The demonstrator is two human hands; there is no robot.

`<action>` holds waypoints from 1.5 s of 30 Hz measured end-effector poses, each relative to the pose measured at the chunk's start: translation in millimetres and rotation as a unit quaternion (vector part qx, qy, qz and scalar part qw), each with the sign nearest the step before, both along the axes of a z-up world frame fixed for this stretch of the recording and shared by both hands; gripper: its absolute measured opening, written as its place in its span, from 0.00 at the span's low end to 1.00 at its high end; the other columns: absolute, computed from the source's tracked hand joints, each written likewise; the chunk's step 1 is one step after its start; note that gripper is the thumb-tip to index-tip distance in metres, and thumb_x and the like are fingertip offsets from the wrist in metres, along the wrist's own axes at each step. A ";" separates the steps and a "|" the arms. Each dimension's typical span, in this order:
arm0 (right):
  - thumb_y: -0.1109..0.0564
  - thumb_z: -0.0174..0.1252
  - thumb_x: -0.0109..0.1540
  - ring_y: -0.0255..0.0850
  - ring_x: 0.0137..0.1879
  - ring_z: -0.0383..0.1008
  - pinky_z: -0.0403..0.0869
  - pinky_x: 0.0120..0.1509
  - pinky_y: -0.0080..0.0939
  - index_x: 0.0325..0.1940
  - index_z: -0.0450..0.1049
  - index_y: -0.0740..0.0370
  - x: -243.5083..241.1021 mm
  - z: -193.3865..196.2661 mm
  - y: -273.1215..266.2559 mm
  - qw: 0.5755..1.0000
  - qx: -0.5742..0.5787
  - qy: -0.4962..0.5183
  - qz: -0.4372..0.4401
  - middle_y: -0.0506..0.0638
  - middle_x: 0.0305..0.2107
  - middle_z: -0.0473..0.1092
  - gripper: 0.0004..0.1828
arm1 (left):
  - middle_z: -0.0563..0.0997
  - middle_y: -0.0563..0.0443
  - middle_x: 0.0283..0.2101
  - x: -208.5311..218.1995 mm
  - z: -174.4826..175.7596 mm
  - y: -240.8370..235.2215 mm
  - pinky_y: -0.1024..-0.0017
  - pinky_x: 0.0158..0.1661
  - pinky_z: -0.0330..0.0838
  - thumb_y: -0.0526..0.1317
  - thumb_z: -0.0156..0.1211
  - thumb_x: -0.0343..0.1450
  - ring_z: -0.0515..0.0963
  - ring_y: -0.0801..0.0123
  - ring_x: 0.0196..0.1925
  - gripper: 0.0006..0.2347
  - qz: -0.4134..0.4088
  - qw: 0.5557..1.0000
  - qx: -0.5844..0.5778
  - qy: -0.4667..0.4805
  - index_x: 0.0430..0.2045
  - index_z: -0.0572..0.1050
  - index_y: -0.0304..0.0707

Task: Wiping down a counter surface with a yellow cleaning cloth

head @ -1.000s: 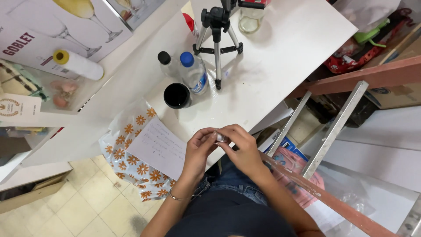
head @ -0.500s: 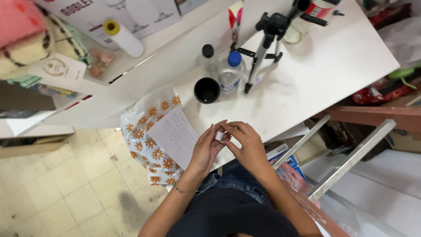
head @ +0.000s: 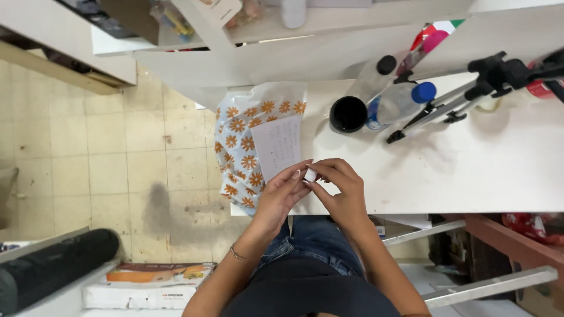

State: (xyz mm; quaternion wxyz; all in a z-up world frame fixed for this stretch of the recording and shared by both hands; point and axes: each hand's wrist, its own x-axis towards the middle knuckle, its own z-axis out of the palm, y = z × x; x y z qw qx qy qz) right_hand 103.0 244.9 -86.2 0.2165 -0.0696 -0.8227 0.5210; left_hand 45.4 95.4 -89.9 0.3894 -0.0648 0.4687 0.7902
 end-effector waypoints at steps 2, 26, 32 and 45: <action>0.67 0.71 0.54 0.45 0.37 0.77 0.80 0.41 0.42 0.49 0.83 0.59 -3.1 0.0 -5.5 1.000 -0.009 0.006 0.029 0.52 0.36 0.77 0.19 | 0.80 0.39 0.55 3.6 -7.7 -10.6 0.62 0.56 0.76 0.38 0.53 0.76 0.82 0.63 0.51 0.18 0.017 1.000 -0.019 0.014 0.61 0.71 0.28; 0.65 0.71 0.55 0.53 0.38 0.81 0.77 0.47 0.51 0.44 0.83 0.62 -48.4 53.2 -375.1 0.897 -0.047 0.106 0.426 0.54 0.36 0.81 0.13 | 0.87 0.41 0.39 67.9 9.5 -398.3 0.73 0.46 0.77 0.38 0.68 0.68 0.85 0.67 0.39 0.18 0.306 0.947 -0.052 0.087 0.52 0.73 0.33; 0.64 0.72 0.54 0.55 0.39 0.79 0.76 0.49 0.54 0.45 0.83 0.65 -53.6 60.2 -502.9 0.847 -0.093 0.117 0.510 0.55 0.34 0.79 0.15 | 0.86 0.44 0.40 89.0 23.4 -510.6 0.76 0.46 0.78 0.37 0.67 0.69 0.86 0.70 0.39 0.19 0.379 0.921 -0.020 0.083 0.53 0.72 0.33; 0.67 0.69 0.55 0.56 0.39 0.81 0.77 0.47 0.56 0.45 0.83 0.64 -155.8 52.2 -677.9 0.810 -0.007 0.128 0.573 0.53 0.35 0.81 0.14 | 0.87 0.45 0.32 5.4 4.0 -652.8 0.84 0.37 0.74 0.35 0.74 0.65 0.82 0.76 0.32 0.19 0.521 0.844 -0.078 0.103 0.46 0.71 0.33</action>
